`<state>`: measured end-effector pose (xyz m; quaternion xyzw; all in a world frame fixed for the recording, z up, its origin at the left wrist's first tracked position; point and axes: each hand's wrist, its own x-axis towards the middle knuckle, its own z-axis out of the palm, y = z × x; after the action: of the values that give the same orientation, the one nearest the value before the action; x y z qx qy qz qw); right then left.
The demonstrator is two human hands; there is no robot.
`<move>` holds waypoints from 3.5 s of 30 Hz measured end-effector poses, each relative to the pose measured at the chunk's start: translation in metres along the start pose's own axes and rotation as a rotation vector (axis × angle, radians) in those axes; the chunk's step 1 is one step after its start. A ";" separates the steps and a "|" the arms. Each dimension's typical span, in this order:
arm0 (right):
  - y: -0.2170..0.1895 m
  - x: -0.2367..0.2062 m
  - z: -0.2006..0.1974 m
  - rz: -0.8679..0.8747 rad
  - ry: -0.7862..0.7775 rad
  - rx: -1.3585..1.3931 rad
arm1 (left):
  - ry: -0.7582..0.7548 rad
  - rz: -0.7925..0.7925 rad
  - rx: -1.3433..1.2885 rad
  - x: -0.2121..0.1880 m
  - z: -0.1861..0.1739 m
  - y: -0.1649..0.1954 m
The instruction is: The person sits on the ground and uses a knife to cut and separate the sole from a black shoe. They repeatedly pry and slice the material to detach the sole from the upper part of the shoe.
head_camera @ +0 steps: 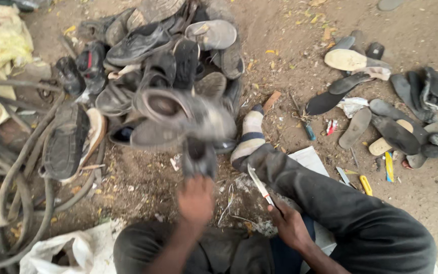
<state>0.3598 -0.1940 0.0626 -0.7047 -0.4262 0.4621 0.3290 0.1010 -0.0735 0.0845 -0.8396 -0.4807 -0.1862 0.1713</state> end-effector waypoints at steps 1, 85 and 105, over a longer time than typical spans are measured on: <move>0.000 0.000 0.000 -0.020 -0.007 -0.014 | -0.033 -0.040 -0.002 -0.023 -0.002 0.019; -0.070 -0.226 -0.013 -0.097 0.115 0.167 | -0.469 0.106 -0.151 -0.014 0.002 0.080; -0.047 -0.071 0.008 -0.241 0.034 -0.678 | -0.248 0.124 -0.326 -0.013 0.061 0.017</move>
<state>0.3231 -0.2380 0.1267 -0.7261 -0.6297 0.2405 0.1355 0.1192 -0.0630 0.0233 -0.9007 -0.4089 -0.1456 -0.0161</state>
